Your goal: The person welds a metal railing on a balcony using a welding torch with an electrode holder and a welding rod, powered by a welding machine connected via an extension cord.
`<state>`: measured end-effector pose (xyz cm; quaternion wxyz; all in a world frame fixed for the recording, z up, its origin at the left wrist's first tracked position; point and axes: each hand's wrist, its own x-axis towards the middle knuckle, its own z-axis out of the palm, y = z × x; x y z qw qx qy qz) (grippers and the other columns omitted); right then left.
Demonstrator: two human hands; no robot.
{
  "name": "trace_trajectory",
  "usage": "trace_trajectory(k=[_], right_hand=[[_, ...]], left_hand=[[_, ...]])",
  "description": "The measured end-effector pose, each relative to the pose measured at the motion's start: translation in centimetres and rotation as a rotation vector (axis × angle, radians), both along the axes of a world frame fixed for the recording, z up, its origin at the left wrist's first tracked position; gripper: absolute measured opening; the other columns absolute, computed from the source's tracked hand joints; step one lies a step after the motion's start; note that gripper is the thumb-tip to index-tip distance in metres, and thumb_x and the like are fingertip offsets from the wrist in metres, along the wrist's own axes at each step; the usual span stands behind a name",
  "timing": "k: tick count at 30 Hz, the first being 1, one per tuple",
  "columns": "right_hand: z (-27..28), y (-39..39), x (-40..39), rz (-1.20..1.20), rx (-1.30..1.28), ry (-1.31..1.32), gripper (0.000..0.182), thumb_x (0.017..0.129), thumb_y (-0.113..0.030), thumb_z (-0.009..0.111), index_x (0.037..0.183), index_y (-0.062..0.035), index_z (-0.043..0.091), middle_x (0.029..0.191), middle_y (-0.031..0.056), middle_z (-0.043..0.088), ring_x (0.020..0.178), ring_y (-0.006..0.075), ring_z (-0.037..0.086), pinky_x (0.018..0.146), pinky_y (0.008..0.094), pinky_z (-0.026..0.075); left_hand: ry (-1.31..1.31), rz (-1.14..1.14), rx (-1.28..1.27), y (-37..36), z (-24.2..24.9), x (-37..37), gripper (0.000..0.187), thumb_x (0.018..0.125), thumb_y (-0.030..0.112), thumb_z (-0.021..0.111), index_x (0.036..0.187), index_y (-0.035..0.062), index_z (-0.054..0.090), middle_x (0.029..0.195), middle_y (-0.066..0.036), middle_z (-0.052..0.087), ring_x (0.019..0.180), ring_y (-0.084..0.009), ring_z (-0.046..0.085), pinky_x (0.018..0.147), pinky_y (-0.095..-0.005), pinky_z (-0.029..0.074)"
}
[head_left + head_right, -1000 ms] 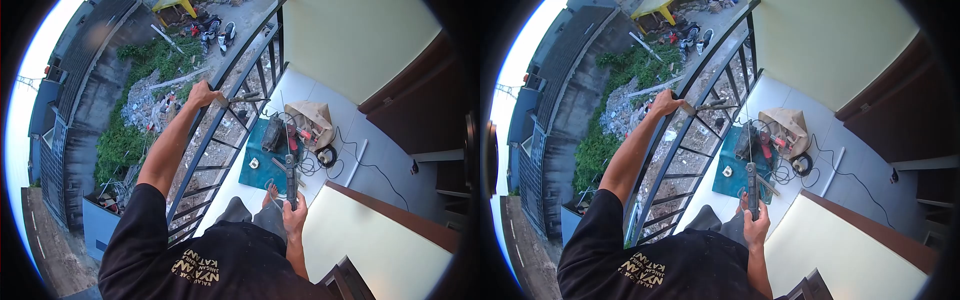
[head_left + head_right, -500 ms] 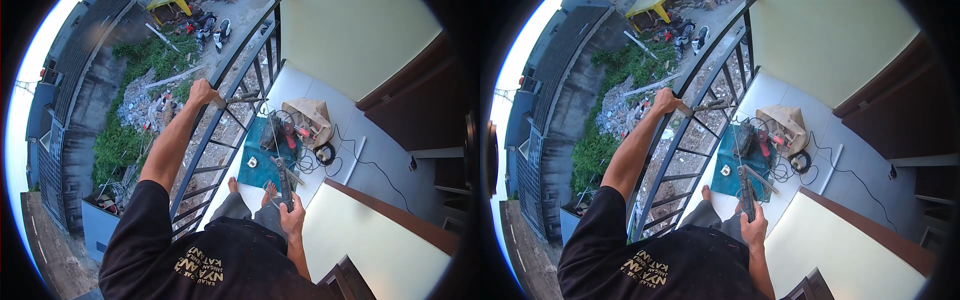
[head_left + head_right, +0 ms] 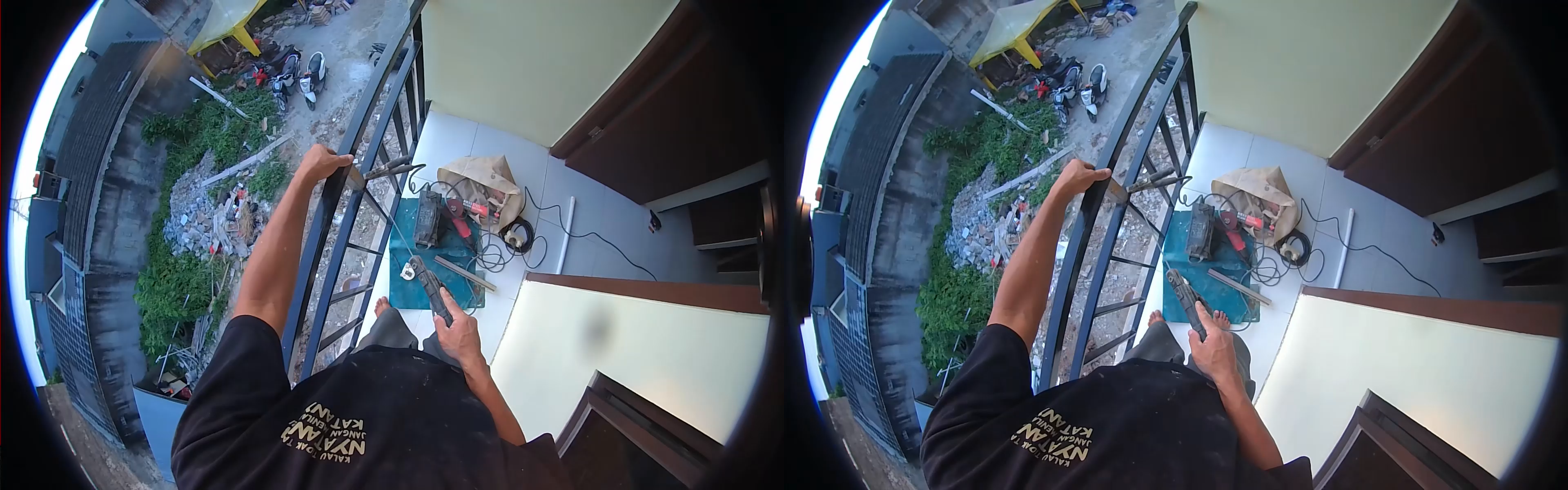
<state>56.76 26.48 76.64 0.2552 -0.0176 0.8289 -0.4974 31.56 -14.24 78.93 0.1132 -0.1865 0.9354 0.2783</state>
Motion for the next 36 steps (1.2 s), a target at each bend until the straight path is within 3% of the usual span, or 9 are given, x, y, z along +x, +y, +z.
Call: trace_trajectory(k=[2, 4, 6, 19, 25, 27, 30, 34, 36], right_hand=[[0.1, -1.0, 0.0, 0.005, 0.047, -0.02, 0.066, 0.087, -0.023, 0.063, 0.15, -0.0125, 0.044, 0.136, 0.0427, 0.046, 0.136, 0.0541, 0.038, 0.121, 0.0493, 0.023], [0.3, -2.0, 0.1, 0.02, 0.236, 0.125, 0.06, 0.086, -0.02, 0.063, 0.144, -0.0125, 0.052, 0.126, 0.0227, 0.064, 0.102, 0.0433, 0.066, 0.088, 0.0419, 0.053], [0.4, -2.6, 0.1, 0.01, 0.227, 0.125, 0.06, 0.086, -0.02, 0.063, 0.144, -0.0113, 0.051, 0.128, 0.0228, 0.063, 0.105, 0.0431, 0.066, 0.089, 0.0416, 0.053], [0.3, -3.7, -0.3, 0.01, 0.204, 0.112, 0.06, 0.087, -0.019, 0.061, 0.144, -0.0058, 0.05, 0.136, 0.0226, 0.058, 0.115, 0.0425, 0.061, 0.098, 0.0403, 0.049], [-0.5, -3.7, -0.1, 0.013, 0.193, 0.19, 0.06, 0.087, -0.019, 0.061, 0.144, -0.0059, 0.05, 0.136, 0.0231, 0.058, 0.115, 0.0426, 0.061, 0.098, 0.0401, 0.049], [-0.1, -3.7, -0.2, 0.018, 0.196, 0.171, 0.06, 0.087, -0.019, 0.061, 0.144, -0.0063, 0.05, 0.136, 0.023, 0.058, 0.115, 0.0424, 0.061, 0.098, 0.0402, 0.049], [0.7, -3.7, -0.2, 0.014, 0.2, 0.121, 0.06, 0.087, -0.019, 0.062, 0.145, -0.007, 0.05, 0.136, 0.0227, 0.058, 0.116, 0.0421, 0.061, 0.097, 0.0401, 0.049], [0.7, -3.6, -0.2, 0.018, 0.211, 0.109, 0.06, 0.087, -0.019, 0.062, 0.145, -0.0081, 0.05, 0.136, 0.0224, 0.058, 0.115, 0.0419, 0.062, 0.096, 0.0395, 0.05], [0.2, -3.7, 0.1, 0.006, 0.212, 0.125, 0.06, 0.087, -0.02, 0.062, 0.145, -0.0084, 0.05, 0.135, 0.0222, 0.059, 0.113, 0.042, 0.063, 0.095, 0.0395, 0.05]], left_hand=[[-0.013, 0.018, 0.078, -0.7, -0.4, 0.0, 0.052, 0.077, 0.05, 0.079, 0.088, -0.0009, 0.078, 0.071, -0.014, 0.07, 0.066, -0.0235, 0.068, 0.067, -0.0377, 0.053], [-0.034, 0.035, 0.153, -1.4, -1.1, 0.3, 0.05, 0.078, 0.049, 0.079, 0.088, 0.0004, 0.079, 0.069, -0.012, 0.068, 0.064, -0.0205, 0.066, 0.066, -0.0368, 0.053], [-0.025, 0.116, 0.373, -1.8, -1.6, 0.5, 0.046, 0.081, 0.048, 0.079, 0.089, 0.0031, 0.08, 0.068, -0.009, 0.066, 0.061, -0.0178, 0.063, 0.063, -0.035, 0.051], [-0.09, 0.147, 0.199, -1.4, -0.3, 0.4, 0.048, 0.077, 0.053, 0.081, 0.089, 0.0072, 0.08, 0.079, -0.011, 0.07, 0.068, -0.021, 0.064, 0.06, -0.0358, 0.051], [-0.081, 0.171, 0.149, -1.9, -1.2, -0.1, 0.055, 0.072, 0.055, 0.084, 0.083, 0.0019, 0.078, 0.076, -0.014, 0.07, 0.07, -0.0243, 0.066, 0.064, -0.0389, 0.052], [-0.16, 0.151, 0.116, -2.2, -1.5, -0.5, 0.052, 0.075, 0.056, 0.081, 0.095, 0.0083, 0.08, 0.093, -0.012, 0.074, 0.087, -0.0252, 0.07, 0.069, -0.0401, 0.052], [-0.164, 0.135, 0.107, -2.3, -1.4, -0.5, 0.052, 0.075, 0.057, 0.081, 0.095, 0.0086, 0.081, 0.094, -0.012, 0.075, 0.089, -0.0252, 0.071, 0.069, -0.04, 0.052], [-0.174, 0.133, 0.087, -2.2, -1.2, -0.3, 0.051, 0.076, 0.056, 0.08, 0.094, 0.009, 0.081, 0.092, -0.01, 0.075, 0.084, -0.0225, 0.07, 0.069, -0.0377, 0.051], [-0.103, 0.058, 0.212, -2.7, -1.7, -0.1, 0.048, 0.077, 0.055, 0.08, 0.093, 0.0093, 0.081, 0.089, -0.008, 0.075, 0.079, -0.0196, 0.068, 0.07, -0.0351, 0.05]])
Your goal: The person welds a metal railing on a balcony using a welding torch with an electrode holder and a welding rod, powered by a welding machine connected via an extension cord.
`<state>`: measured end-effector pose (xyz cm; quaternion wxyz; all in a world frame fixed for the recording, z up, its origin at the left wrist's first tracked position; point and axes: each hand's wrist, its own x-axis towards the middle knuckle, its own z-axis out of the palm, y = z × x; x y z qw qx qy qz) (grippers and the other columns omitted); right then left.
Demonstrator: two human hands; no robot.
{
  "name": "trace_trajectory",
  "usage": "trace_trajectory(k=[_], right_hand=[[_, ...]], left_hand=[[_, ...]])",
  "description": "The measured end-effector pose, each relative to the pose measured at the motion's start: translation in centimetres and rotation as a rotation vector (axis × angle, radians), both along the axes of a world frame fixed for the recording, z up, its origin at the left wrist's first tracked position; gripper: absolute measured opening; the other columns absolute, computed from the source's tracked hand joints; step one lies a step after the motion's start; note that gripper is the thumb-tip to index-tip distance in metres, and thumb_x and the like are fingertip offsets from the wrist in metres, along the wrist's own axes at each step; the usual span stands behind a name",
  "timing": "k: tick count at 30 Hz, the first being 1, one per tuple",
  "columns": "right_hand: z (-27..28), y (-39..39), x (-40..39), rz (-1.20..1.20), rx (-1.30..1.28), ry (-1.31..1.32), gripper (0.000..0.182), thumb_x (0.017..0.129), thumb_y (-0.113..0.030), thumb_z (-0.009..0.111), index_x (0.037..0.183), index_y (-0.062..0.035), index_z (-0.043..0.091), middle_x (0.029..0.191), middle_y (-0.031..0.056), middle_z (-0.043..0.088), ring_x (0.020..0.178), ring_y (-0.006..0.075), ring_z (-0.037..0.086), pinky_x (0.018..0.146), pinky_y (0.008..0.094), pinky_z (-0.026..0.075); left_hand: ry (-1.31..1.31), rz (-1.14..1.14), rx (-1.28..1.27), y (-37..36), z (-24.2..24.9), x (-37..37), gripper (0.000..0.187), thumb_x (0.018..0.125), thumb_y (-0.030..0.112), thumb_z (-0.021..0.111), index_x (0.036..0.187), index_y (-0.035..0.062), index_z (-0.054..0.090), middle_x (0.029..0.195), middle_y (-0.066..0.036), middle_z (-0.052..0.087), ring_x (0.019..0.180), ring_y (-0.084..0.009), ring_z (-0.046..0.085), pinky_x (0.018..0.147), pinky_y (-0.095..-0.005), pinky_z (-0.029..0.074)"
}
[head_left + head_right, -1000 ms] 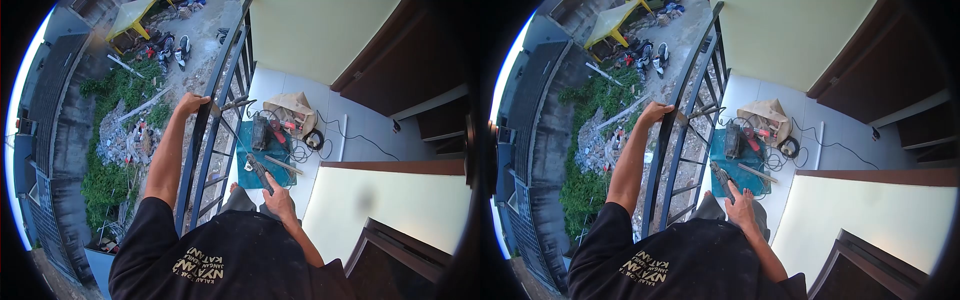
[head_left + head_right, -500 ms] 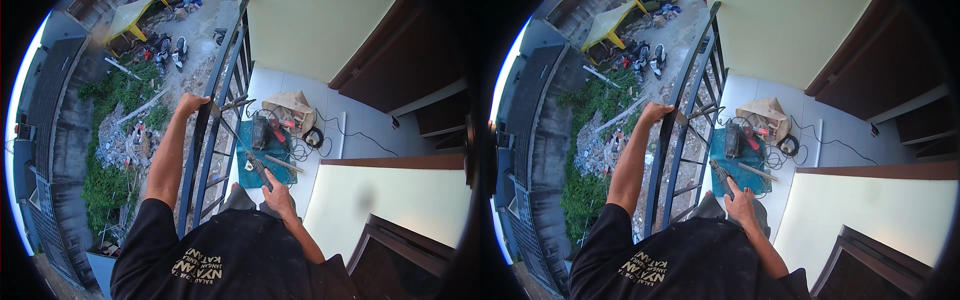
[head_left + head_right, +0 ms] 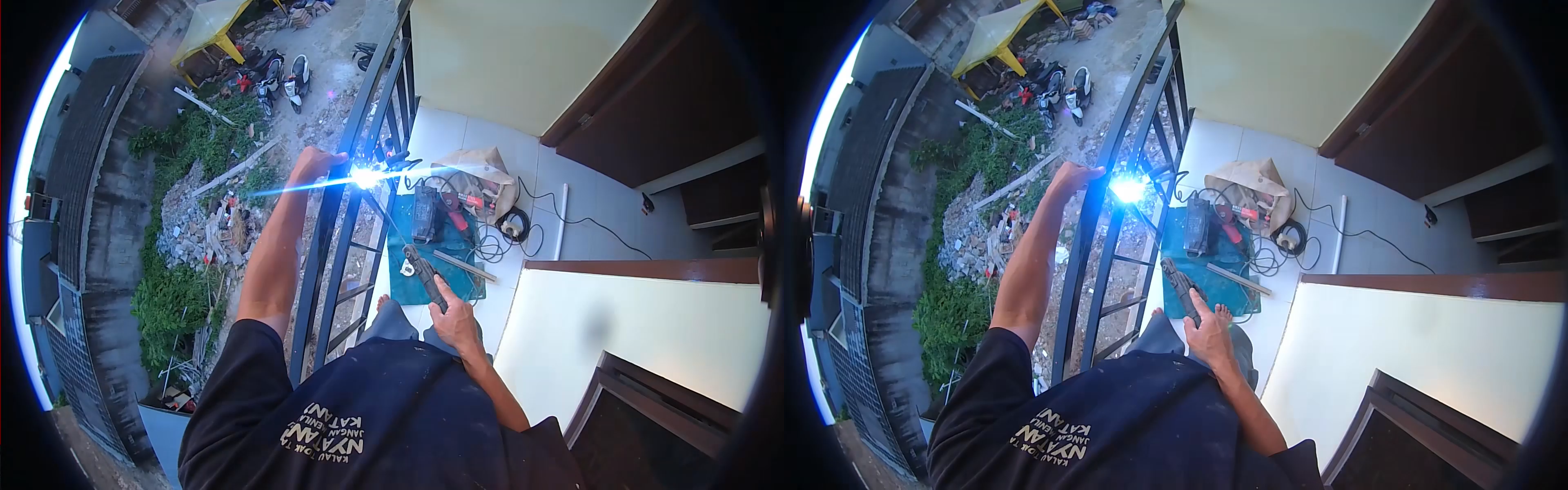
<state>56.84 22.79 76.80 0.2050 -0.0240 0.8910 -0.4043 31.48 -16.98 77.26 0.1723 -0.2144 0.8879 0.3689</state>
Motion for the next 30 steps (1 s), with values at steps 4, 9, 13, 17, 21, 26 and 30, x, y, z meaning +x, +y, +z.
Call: trace_trajectory(k=[4, 9, 13, 17, 21, 26, 30], right_hand=[[0.7, -0.2, -0.2, -0.028, -0.035, -0.029, 0.06, 0.087, -0.02, 0.062, 0.145, -0.0089, 0.05, 0.131, 0.0229, 0.061, 0.109, 0.0427, 0.065, 0.093, 0.0407, 0.052], [1.4, 0.3, 0.1, -0.036, -0.027, 0.054, 0.06, 0.087, -0.02, 0.062, 0.144, -0.0087, 0.051, 0.128, 0.0245, 0.062, 0.107, 0.043, 0.066, 0.091, 0.0416, 0.052], [1.7, 0.4, -0.1, -0.022, 0.006, -0.012, 0.06, 0.087, -0.019, 0.063, 0.145, -0.0078, 0.05, 0.131, 0.024, 0.061, 0.111, 0.0427, 0.064, 0.094, 0.0404, 0.051], [0.8, 0.2, -0.1, -0.011, 0.002, 0.008, 0.061, 0.087, -0.018, 0.063, 0.145, -0.0065, 0.049, 0.135, 0.0228, 0.059, 0.115, 0.0422, 0.062, 0.097, 0.0397, 0.05], [0.4, 0.0, -0.1, 0.005, -0.011, 0.018, 0.06, 0.087, -0.018, 0.062, 0.144, -0.005, 0.049, 0.137, 0.022, 0.057, 0.118, 0.041, 0.061, 0.099, 0.0394, 0.049], [0.6, -0.2, -0.3, 0.007, -0.012, -0.026, 0.06, 0.087, -0.018, 0.062, 0.144, -0.0046, 0.05, 0.137, 0.022, 0.058, 0.119, 0.0408, 0.06, 0.099, 0.0397, 0.049], [0.2, -0.2, -0.3, 0.003, -0.016, 0.016, 0.06, 0.087, -0.019, 0.062, 0.144, -0.0057, 0.05, 0.135, 0.0224, 0.059, 0.116, 0.0411, 0.062, 0.098, 0.04, 0.049]], left_hand=[[0.13, -0.051, 0.17, 0.1, 0.5, 1.0, 0.049, 0.075, 0.056, 0.081, 0.09, 0.0088, 0.081, 0.084, -0.009, 0.073, 0.076, -0.0199, 0.067, 0.07, -0.035, 0.049], [-0.013, 0.058, -0.15, 0.3, 0.2, -0.5, 0.056, 0.072, 0.058, 0.083, 0.095, 0.0065, 0.081, 0.081, -0.013, 0.071, 0.075, -0.0243, 0.067, 0.073, -0.0401, 0.052], [-0.014, 0.061, -0.142, 0.4, 0.2, -0.5, 0.06, 0.07, 0.057, 0.084, 0.088, 0.0005, 0.078, 0.08, -0.015, 0.071, 0.076, -0.0257, 0.068, 0.072, -0.0406, 0.052], [-0.002, 0.081, -0.115, 0.4, 0.1, -0.6, 0.065, 0.068, 0.058, 0.086, 0.079, -0.0052, 0.075, 0.076, -0.016, 0.07, 0.073, -0.0264, 0.068, 0.07, -0.0409, 0.052], [-0.058, 0.054, -0.142, 0.2, 0.1, -0.7, 0.055, 0.073, 0.057, 0.082, 0.098, 0.0075, 0.081, 0.086, -0.013, 0.072, 0.075, -0.0241, 0.068, 0.073, -0.0405, 0.052], [0.089, -0.045, 0.147, 0.4, 1.1, 0.8, 0.052, 0.074, 0.052, 0.083, 0.096, 0.0047, 0.08, 0.093, -0.012, 0.074, 0.08, -0.0229, 0.068, 0.076, -0.0386, 0.053], [-0.028, 0.04, -0.064, 0.5, 0.7, -0.2, 0.052, 0.074, 0.052, 0.083, 0.096, 0.0042, 0.08, 0.092, -0.012, 0.074, 0.079, -0.0229, 0.068, 0.075, -0.0383, 0.052]])
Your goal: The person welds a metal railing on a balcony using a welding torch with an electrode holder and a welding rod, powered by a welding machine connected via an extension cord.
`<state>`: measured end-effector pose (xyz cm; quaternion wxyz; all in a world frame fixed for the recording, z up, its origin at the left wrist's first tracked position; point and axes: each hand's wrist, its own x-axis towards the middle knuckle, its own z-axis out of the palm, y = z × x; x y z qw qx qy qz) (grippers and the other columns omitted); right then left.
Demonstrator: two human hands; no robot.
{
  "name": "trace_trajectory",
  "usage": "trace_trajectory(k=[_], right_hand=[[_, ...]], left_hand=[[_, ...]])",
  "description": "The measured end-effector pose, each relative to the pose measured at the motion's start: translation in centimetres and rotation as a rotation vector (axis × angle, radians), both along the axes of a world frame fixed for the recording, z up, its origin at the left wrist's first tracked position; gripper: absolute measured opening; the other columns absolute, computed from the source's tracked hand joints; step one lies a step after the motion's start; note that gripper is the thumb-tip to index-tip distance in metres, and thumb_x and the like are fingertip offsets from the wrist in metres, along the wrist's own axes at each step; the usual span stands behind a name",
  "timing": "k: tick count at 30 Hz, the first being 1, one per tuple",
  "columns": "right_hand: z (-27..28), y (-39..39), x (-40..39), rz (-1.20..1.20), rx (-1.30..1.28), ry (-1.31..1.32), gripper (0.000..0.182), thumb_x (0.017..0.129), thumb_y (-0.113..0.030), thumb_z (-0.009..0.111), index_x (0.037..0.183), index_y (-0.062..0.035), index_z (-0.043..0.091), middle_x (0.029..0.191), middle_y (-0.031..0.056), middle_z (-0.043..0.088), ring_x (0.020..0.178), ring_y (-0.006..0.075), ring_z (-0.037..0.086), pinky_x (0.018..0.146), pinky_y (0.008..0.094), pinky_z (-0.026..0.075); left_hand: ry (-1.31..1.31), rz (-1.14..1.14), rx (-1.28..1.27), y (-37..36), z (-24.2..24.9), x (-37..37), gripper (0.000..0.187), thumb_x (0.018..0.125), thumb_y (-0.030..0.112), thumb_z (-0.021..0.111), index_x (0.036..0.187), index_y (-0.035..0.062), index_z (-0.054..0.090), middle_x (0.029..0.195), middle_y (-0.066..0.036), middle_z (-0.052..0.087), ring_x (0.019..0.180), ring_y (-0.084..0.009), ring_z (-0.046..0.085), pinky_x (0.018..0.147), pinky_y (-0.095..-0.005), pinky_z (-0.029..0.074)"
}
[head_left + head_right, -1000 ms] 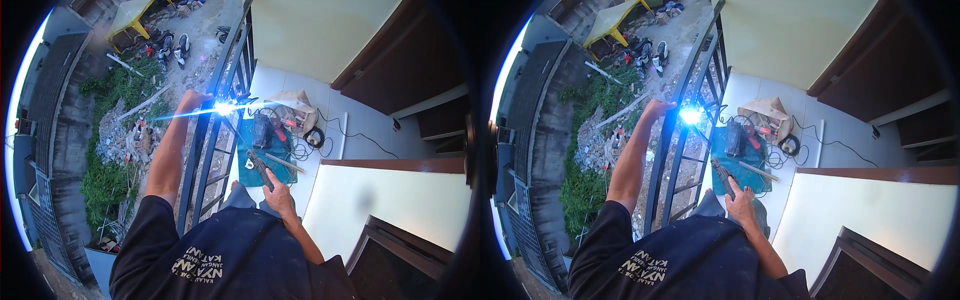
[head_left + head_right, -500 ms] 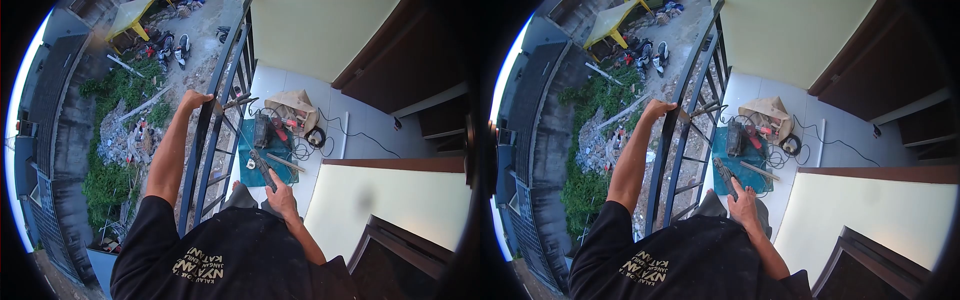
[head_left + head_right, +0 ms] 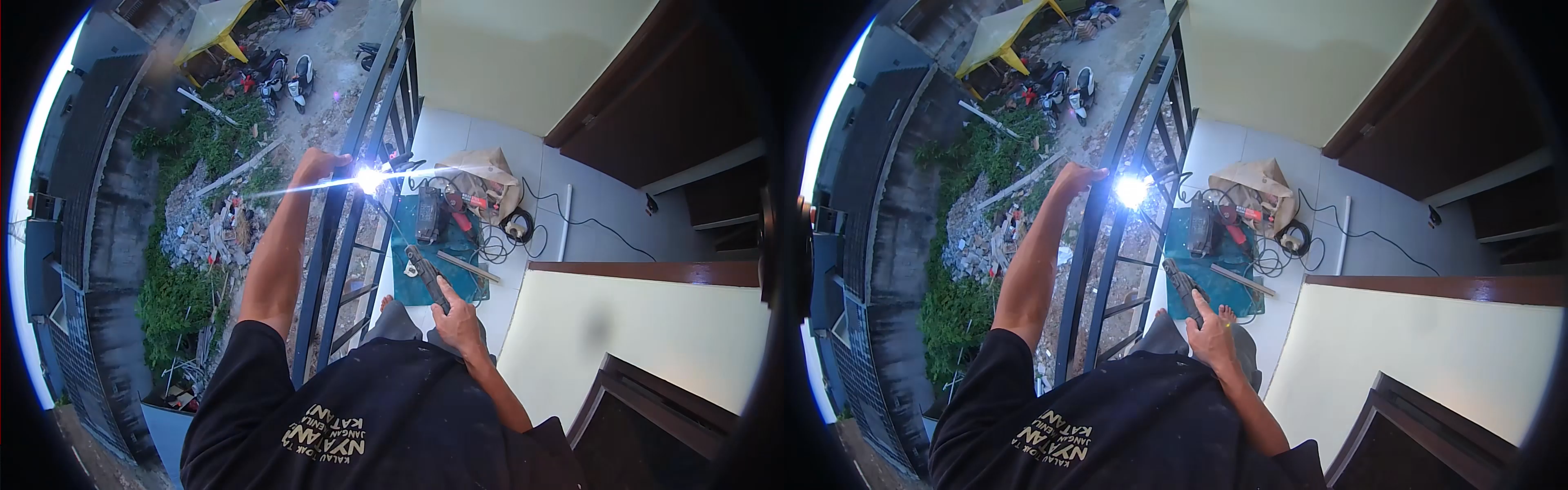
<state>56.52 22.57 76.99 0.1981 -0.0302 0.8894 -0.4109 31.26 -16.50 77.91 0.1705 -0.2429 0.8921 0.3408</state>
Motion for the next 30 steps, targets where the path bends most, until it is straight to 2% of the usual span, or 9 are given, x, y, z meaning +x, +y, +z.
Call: trace_trajectory(k=[2, 3, 5, 10, 12, 30], right_hand=[[0.5, 0.0, 0.0, 0.0, 0.007, -0.027, 0.06, 0.087, -0.019, 0.062, 0.144, -0.0062, 0.05, 0.134, 0.0228, 0.06, 0.115, 0.0411, 0.063, 0.098, 0.0403, 0.05], [0.7, -0.1, 0.1, -0.017, 0.009, -0.022, 0.06, 0.087, -0.019, 0.062, 0.145, -0.0067, 0.05, 0.133, 0.0233, 0.06, 0.114, 0.0413, 0.063, 0.097, 0.0406, 0.05], [1.4, -0.3, -0.1, -0.031, 0.01, -0.015, 0.06, 0.087, -0.019, 0.062, 0.145, -0.0071, 0.05, 0.133, 0.0238, 0.06, 0.113, 0.0415, 0.063, 0.097, 0.0409, 0.05], [2.2, -0.1, 0.0, -0.032, 0.046, -0.069, 0.061, 0.087, -0.02, 0.062, 0.145, -0.0072, 0.049, 0.133, 0.0239, 0.06, 0.114, 0.0418, 0.063, 0.097, 0.0401, 0.05], [1.3, -0.3, 0.2, -0.037, 0.029, -0.045, 0.061, 0.087, -0.02, 0.062, 0.145, -0.0069, 0.049, 0.134, 0.0237, 0.06, 0.115, 0.0416, 0.062, 0.098, 0.0398, 0.049], [0.7, -0.6, -0.1, 0.002, -0.036, 0.029, 0.059, 0.087, -0.019, 0.061, 0.143, -0.0037, 0.05, 0.136, 0.0239, 0.058, 0.121, 0.0411, 0.059, 0.103, 0.0403, 0.047]], left_hand=[[-0.039, 0.016, -0.077, -0.2, -0.7, -0.4, 0.053, 0.073, 0.053, 0.083, 0.096, 0.005, 0.08, 0.091, -0.013, 0.073, 0.079, -0.0233, 0.068, 0.074, -0.0387, 0.051], [0.167, -0.072, 0.197, -0.6, -0.8, 0.5, 0.064, 0.066, 0.059, 0.086, 0.078, -0.0031, 0.075, 0.074, -0.016, 0.07, 0.069, -0.0264, 0.066, 0.068, -0.0396, 0.051], [0.02, 0.034, -0.067, -0.2, -0.6, -0.4, 0.065, 0.068, 0.06, 0.085, 0.08, -0.0035, 0.076, 0.073, -0.015, 0.069, 0.069, -0.0261, 0.066, 0.069, -0.0405, 0.052], [0.036, 0.036, -0.056, -0.3, -0.7, -0.5, 0.067, 0.069, 0.061, 0.084, 0.076, -0.0045, 0.073, 0.07, -0.014, 0.068, 0.067, -0.0261, 0.066, 0.069, -0.0416, 0.051], [-0.054, -0.001, -0.07, -0.3, -0.5, -0.6, 0.058, 0.073, 0.057, 0.082, 0.096, 0.0039, 0.079, 0.091, -0.016, 0.072, 0.081, -0.027, 0.07, 0.076, -0.0427, 0.052], [-0.076, 0.009, -0.085, 0.4, 0.7, -0.2, 0.057, 0.075, 0.06, 0.079, 0.097, 0.0066, 0.08, 0.093, -0.013, 0.073, 0.081, -0.0237, 0.069, 0.071, -0.04, 0.052]])
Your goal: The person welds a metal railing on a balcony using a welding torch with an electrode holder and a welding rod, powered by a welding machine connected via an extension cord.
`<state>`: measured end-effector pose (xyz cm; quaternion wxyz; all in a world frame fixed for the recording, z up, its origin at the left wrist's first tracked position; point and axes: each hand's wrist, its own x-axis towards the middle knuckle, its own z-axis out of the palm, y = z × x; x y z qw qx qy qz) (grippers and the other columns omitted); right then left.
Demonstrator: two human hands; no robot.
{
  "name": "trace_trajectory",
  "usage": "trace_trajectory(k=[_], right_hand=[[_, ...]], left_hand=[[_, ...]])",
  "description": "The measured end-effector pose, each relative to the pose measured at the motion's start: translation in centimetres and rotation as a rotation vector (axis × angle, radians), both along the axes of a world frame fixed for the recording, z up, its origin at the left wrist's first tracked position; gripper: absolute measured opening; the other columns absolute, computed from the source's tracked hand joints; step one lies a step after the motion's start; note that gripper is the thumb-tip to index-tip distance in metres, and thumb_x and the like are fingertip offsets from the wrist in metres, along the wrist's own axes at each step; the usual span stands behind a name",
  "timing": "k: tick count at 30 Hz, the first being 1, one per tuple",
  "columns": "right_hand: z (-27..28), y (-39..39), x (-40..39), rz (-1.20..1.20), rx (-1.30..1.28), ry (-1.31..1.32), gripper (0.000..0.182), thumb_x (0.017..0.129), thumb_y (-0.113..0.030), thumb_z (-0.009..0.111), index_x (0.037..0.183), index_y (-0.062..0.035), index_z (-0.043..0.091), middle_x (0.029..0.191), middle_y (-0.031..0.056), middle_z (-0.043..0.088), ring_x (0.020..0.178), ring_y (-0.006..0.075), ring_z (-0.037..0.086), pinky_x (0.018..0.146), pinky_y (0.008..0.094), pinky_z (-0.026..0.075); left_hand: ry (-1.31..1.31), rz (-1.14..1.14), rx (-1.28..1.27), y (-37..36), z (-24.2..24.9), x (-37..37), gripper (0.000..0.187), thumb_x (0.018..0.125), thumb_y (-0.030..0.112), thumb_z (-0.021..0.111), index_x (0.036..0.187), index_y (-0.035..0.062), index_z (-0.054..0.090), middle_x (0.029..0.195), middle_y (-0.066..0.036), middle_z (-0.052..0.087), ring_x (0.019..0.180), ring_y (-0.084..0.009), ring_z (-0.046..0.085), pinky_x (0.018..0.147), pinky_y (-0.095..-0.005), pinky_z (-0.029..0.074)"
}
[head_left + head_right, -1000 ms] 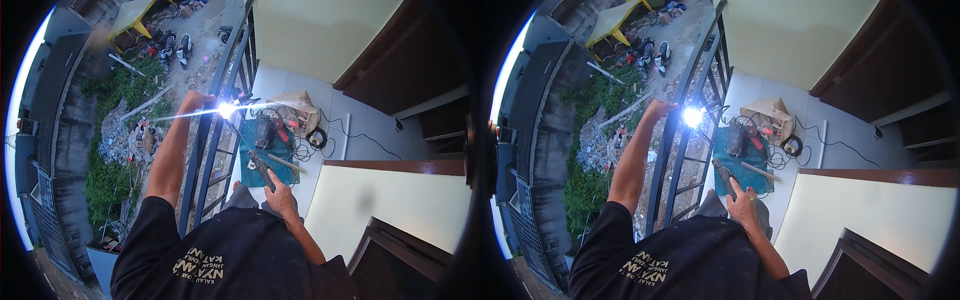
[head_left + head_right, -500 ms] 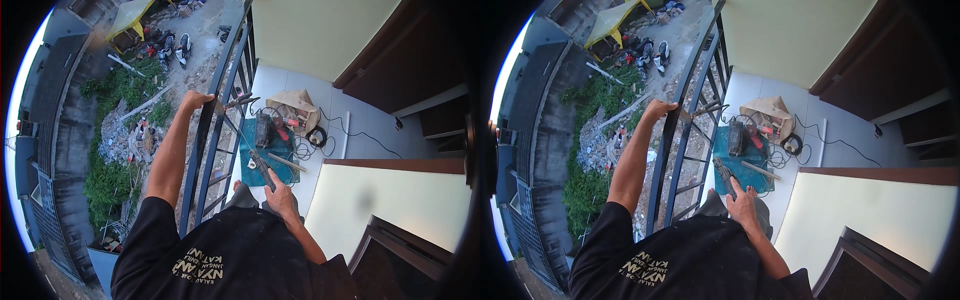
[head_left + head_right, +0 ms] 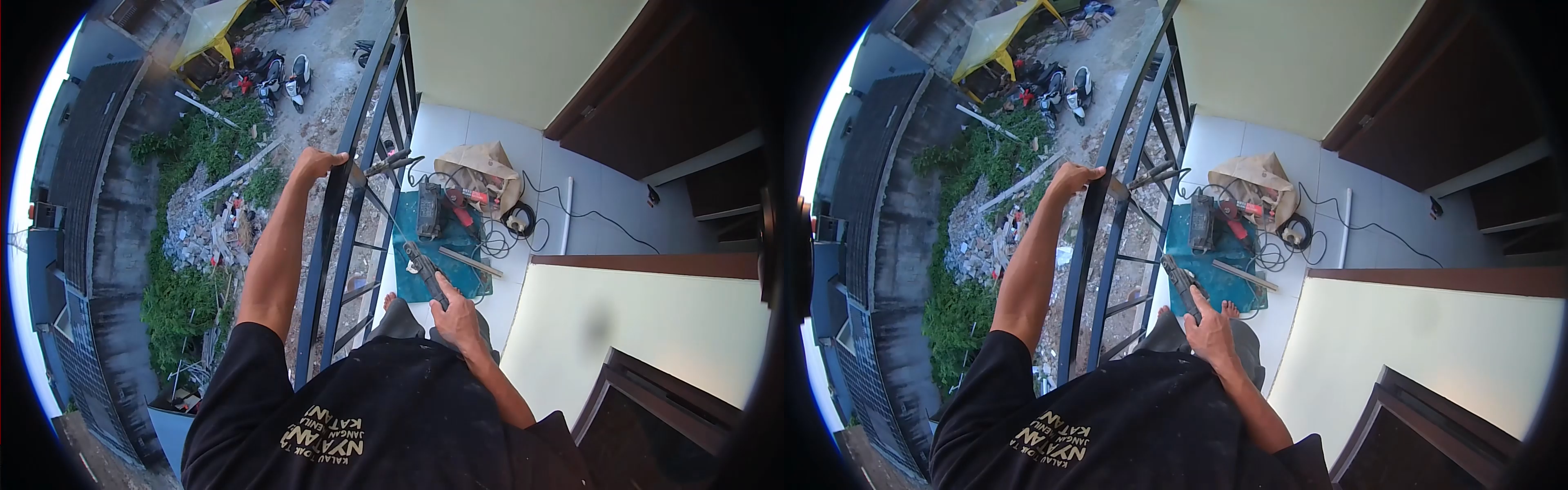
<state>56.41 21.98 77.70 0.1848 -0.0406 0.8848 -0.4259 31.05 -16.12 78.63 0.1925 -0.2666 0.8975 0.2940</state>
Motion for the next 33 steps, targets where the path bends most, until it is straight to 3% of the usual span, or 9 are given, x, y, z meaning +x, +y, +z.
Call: trace_trajectory(k=[1, 14, 16, 20, 22, 23, 25, 33], right_hand=[[0.1, 0.0, -0.1, 0.006, 0.001, -0.014, 0.06, 0.087, -0.019, 0.062, 0.144, -0.0038, 0.05, 0.136, 0.0241, 0.058, 0.12, 0.0415, 0.059, 0.102, 0.0407, 0.047], [0.1, -0.1, 0.0, 0.005, -0.013, -0.012, 0.061, 0.086, -0.02, 0.063, 0.144, -0.0058, 0.05, 0.126, 0.0269, 0.062, 0.108, 0.0451, 0.064, 0.096, 0.0432, 0.05], [-0.6, -0.1, 0.3, -0.024, 0.024, 0.012, 0.061, 0.086, -0.02, 0.063, 0.144, -0.005, 0.05, 0.129, 0.0258, 0.062, 0.108, 0.044, 0.064, 0.097, 0.0425, 0.05], [0.5, 0.1, 0.3, -0.072, 0.021, -0.043, 0.061, 0.087, -0.02, 0.063, 0.144, -0.0045, 0.05, 0.132, 0.0249, 0.06, 0.112, 0.0424, 0.063, 0.097, 0.0415, 0.05], [0.1, 0.3, 0.4, -0.124, -0.126, -0.188, 0.064, 0.088, -0.03, 0.059, 0.149, -0.0161, 0.046, 0.139, 0.0315, 0.052, 0.134, 0.0593, 0.035, 0.122, 0.0524, 0.013], [-0.3, 0.4, 0.4, -0.128, -0.126, -0.188, 0.064, 0.088, -0.03, 0.059, 0.149, -0.0161, 0.046, 0.139, 0.0315, 0.052, 0.134, 0.0593, 0.035, 0.122, 0.0524, 0.013], [-0.9, 0.4, 0.5, -0.052, 0.009, 0.002, 0.061, 0.087, -0.019, 0.061, 0.145, -0.0042, 0.049, 0.137, 0.0256, 0.056, 0.12, 0.0413, 0.059, 0.101, 0.0398, 0.048], [0.2, 0.0, 0.0, -0.003, -0.033, -0.074, 0.062, 0.087, -0.019, 0.061, 0.145, -0.0042, 0.047, 0.136, 0.0276, 0.056, 0.126, 0.046, 0.053, 0.117, 0.0411, 0.033]], left_hand=[[0.068, -0.038, 0.126, -0.1, 0.4, 0.8, 0.057, 0.075, 0.059, 0.08, 0.096, 0.0059, 0.08, 0.092, -0.013, 0.073, 0.08, -0.0232, 0.069, 0.071, -0.0391, 0.052], [0.044, -0.001, 0.019, -0.1, -0.1, 0.5, 0.055, 0.075, 0.058, 0.081, 0.093, 0.006, 0.08, 0.09, -0.012, 0.073, 0.078, -0.0231, 0.068, 0.069, -0.0393, 0.051], [0.141, -0.082, 0.188, 0.2, 0.8, 1.4, 0.057, 0.074, 0.059, 0.08, 0.093, 0.0058, 0.079, 0.088, -0.013, 0.073, 0.077, -0.0237, 0.068, 0.069, -0.0396, 0.052], [0.003, -0.016, -0.004, 0.1, 0.2, 0.3, 0.058, 0.075, 0.061, 0.079, 0.093, 0.0062, 0.08, 0.087, -0.013, 0.072, 0.077, -0.0241, 0.068, 0.069, -0.0395, 0.052], [0.026, -0.011, 0.001, -0.4, -0.4, 0.2, 0.058, 0.076, 0.063, 0.077, 0.094, 0.0075, 0.08, 0.088, -0.014, 0.073, 0.077, -0.0243, 0.069, 0.069, -0.04, 0.053], [0.025, -0.015, 0.001, -0.4, -0.5, 0.1, 0.058, 0.076, 0.063, 0.077, 0.094, 0.0075, 0.08, 0.088, -0.014, 0.073, 0.077, -0.0243, 0.069, 0.069, -0.04, 0.053], [0.053, 0.015, 0.032, -0.6, -0.8, 0.0, 0.068, 0.068, 0.061, 0.084, 0.092, -0.0024, 0.078, 0.08, -0.018, 0.071, 0.077, -0.0287, 0.071, 0.076, -0.0405, 0.053], [0.077, 0.003, 0.047, -0.2, -0.5, 0.4, 0.067, 0.07, 0.063, 0.082, 0.092, -0.0006, 0.078, 0.081, -0.018, 0.072, 0.078, -0.0284, 0.07, 0.075, -0.0406, 0.053]])
